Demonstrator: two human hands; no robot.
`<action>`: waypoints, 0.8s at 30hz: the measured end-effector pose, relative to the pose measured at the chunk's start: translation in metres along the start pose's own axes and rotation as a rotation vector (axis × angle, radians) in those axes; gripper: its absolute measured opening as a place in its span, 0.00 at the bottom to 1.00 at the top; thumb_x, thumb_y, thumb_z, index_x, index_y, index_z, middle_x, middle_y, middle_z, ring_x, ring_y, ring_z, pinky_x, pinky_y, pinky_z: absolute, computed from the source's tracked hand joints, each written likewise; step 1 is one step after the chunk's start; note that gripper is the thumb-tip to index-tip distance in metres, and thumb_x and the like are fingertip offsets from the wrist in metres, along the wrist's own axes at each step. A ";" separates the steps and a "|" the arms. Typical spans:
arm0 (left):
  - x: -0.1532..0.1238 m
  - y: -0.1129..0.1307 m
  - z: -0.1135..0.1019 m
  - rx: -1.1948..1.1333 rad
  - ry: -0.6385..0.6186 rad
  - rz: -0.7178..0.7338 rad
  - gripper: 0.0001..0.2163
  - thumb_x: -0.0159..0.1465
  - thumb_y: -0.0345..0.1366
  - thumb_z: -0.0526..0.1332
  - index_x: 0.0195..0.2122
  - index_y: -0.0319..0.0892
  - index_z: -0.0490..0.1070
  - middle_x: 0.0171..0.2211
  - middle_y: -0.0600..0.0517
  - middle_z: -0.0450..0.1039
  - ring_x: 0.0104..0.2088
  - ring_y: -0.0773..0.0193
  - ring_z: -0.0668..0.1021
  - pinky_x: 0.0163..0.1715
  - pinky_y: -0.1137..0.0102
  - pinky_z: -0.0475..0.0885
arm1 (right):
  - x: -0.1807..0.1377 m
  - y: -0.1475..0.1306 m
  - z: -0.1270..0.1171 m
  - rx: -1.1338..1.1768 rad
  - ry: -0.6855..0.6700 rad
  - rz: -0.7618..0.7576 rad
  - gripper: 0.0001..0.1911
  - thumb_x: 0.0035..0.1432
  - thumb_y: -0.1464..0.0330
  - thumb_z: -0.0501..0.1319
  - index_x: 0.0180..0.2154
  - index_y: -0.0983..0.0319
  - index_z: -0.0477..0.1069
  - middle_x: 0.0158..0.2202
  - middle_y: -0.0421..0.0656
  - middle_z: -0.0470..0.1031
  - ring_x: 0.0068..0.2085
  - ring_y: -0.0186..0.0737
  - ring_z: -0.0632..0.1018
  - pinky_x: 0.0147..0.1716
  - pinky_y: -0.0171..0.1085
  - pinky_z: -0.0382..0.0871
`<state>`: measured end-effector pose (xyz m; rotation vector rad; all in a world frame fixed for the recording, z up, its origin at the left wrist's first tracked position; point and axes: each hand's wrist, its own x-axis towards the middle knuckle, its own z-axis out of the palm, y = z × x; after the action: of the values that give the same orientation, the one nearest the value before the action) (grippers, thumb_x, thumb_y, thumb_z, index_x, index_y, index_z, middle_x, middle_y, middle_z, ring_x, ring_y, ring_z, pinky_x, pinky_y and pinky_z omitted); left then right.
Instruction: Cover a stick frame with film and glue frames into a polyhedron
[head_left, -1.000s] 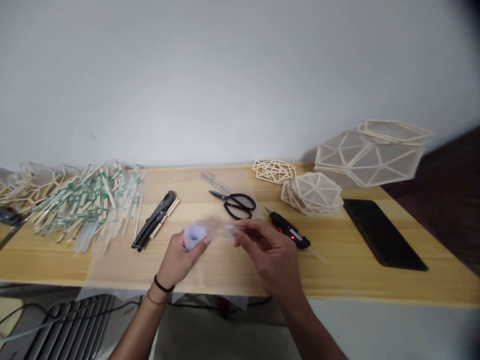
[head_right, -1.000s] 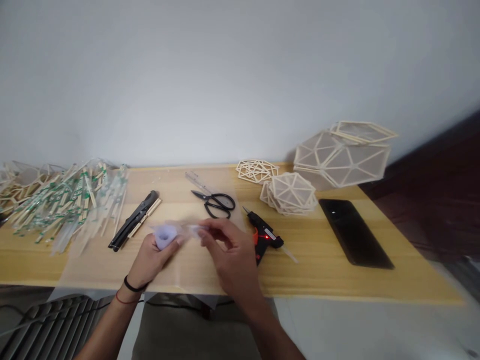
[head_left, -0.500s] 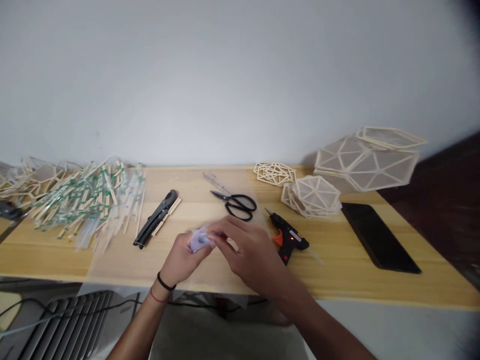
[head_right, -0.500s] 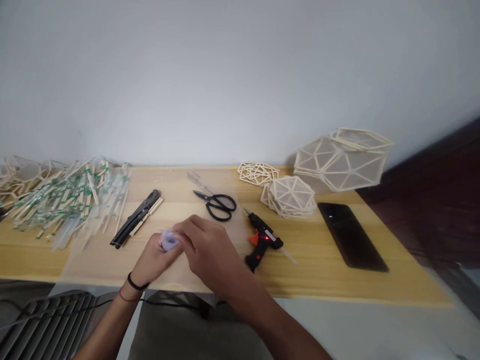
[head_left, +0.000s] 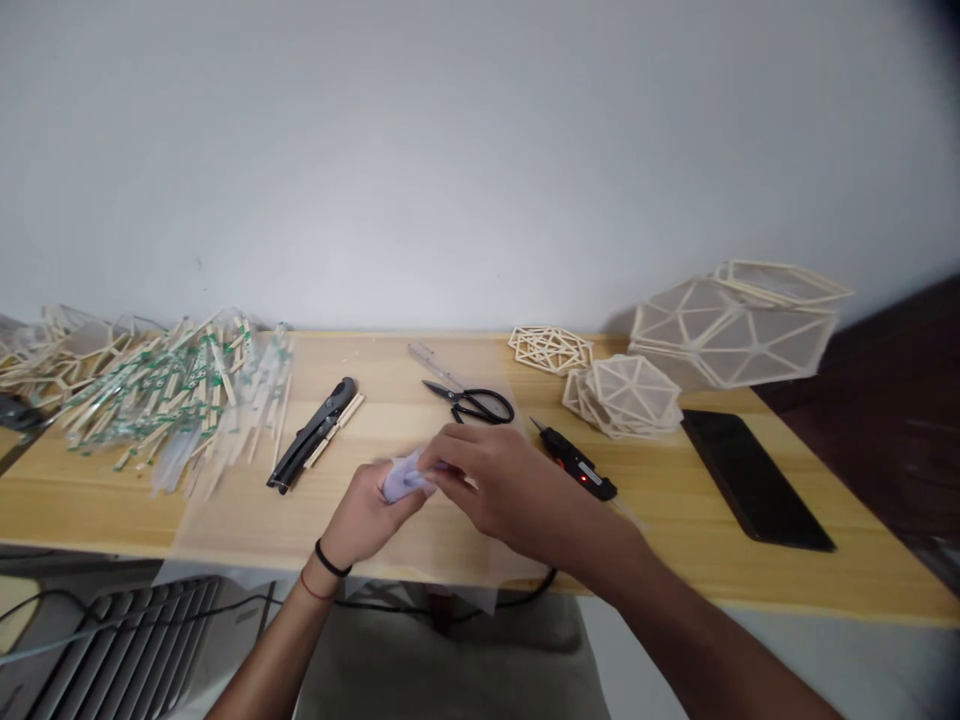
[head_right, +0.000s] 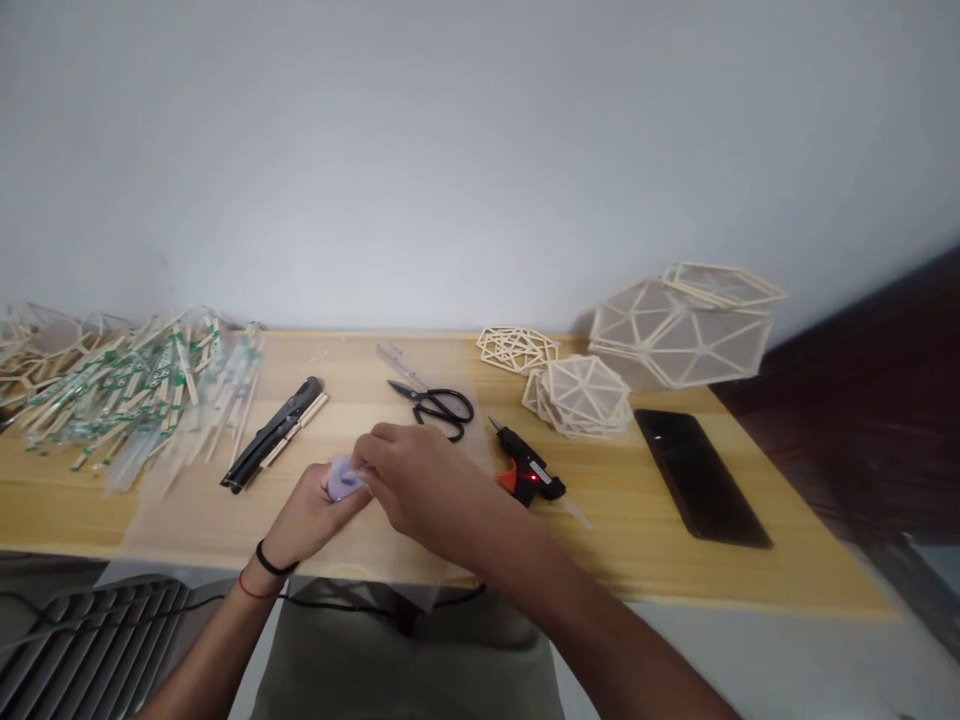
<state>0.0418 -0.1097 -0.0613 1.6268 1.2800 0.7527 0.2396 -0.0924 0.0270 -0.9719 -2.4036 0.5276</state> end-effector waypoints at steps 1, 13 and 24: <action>0.000 0.000 0.000 0.000 0.005 -0.005 0.14 0.64 0.45 0.62 0.27 0.40 0.69 0.23 0.56 0.66 0.26 0.67 0.65 0.26 0.73 0.62 | 0.002 -0.001 -0.002 -0.016 -0.020 -0.001 0.06 0.63 0.79 0.65 0.35 0.64 0.77 0.34 0.44 0.81 0.33 0.38 0.79 0.34 0.35 0.65; 0.000 -0.003 0.001 0.021 0.034 0.010 0.11 0.62 0.39 0.62 0.25 0.41 0.67 0.24 0.56 0.68 0.26 0.68 0.66 0.24 0.74 0.60 | 0.014 -0.002 0.005 -0.114 -0.166 -0.041 0.11 0.62 0.84 0.61 0.32 0.64 0.75 0.36 0.45 0.78 0.33 0.37 0.77 0.32 0.36 0.64; 0.001 0.001 0.001 0.063 0.030 -0.015 0.14 0.61 0.41 0.62 0.22 0.42 0.62 0.21 0.57 0.64 0.23 0.68 0.64 0.23 0.74 0.58 | 0.018 0.000 0.016 0.019 -0.040 0.206 0.10 0.60 0.79 0.66 0.43 0.63 0.74 0.34 0.43 0.82 0.33 0.39 0.78 0.32 0.35 0.61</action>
<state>0.0433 -0.1092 -0.0607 1.6598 1.3474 0.7366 0.2197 -0.0824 0.0198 -1.2191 -2.3420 0.6475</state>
